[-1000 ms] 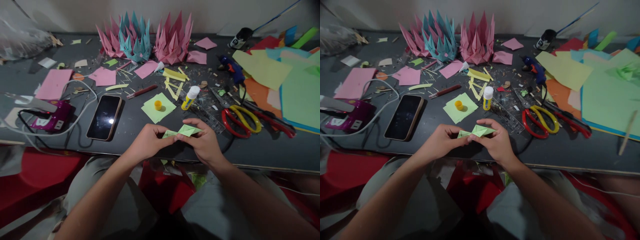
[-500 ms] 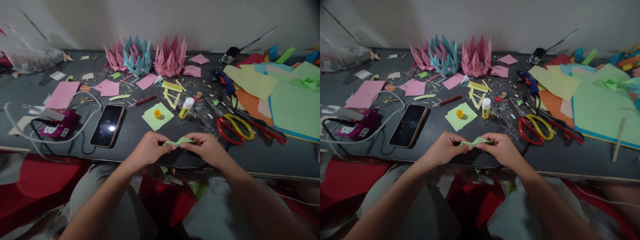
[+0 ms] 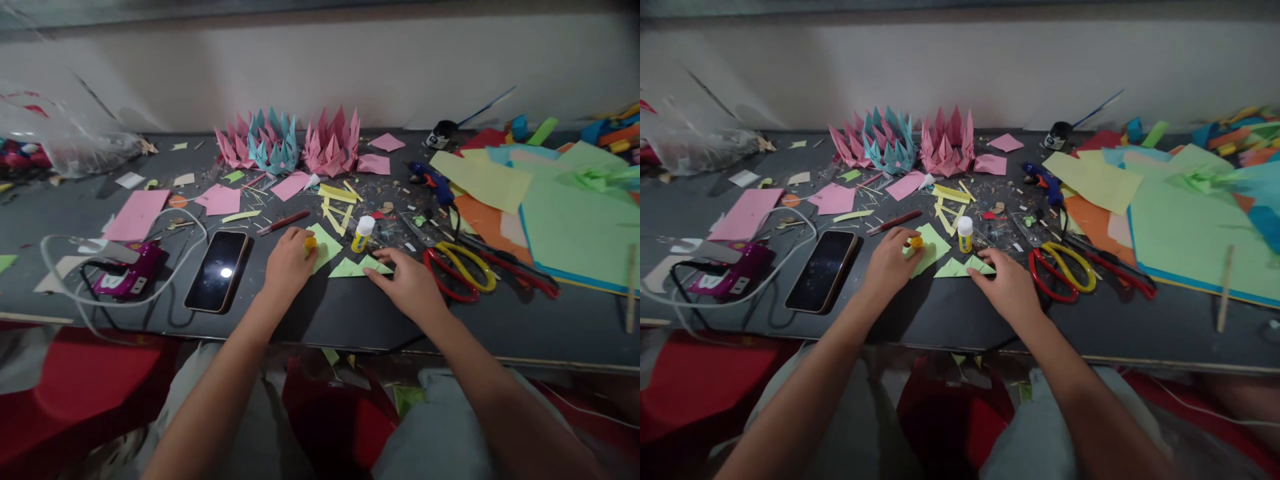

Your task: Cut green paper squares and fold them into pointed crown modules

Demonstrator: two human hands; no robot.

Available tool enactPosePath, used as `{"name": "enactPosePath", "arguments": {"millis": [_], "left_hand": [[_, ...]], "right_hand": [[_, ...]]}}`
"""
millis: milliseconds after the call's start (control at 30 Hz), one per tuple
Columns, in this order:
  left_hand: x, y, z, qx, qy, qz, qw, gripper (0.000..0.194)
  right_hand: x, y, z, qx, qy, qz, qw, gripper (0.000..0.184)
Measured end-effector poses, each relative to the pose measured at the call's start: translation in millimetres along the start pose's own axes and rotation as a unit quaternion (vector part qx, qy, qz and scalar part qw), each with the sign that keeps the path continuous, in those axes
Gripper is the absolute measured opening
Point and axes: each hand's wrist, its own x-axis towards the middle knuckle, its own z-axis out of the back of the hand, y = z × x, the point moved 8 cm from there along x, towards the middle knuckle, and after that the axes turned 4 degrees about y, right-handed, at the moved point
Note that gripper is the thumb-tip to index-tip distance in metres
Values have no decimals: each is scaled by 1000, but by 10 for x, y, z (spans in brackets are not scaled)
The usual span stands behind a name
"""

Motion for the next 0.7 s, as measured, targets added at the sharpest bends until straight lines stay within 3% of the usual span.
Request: {"name": "enactPosePath", "arguments": {"millis": [133,267,367,467,567,700], "left_hand": [[80,181,199,15,-71,37,997,27],[38,278,363,83,-114,76,987,30],[-37,187,237,129,-50,52,989,31],[-127,116,58,145,21,38,988,52],[-156,116,8,125,36,39,991,54],[-122,175,56,74,19,39,996,46]], "right_hand": [[23,38,141,-77,-88,9,993,42],[166,82,123,-22,-107,44,993,38],[293,105,10,13,-86,38,996,36],[358,137,-92,-2,-59,13,998,30],[353,185,-51,-22,-70,22,997,26],[306,152,201,-94,-136,53,985,32]]}}
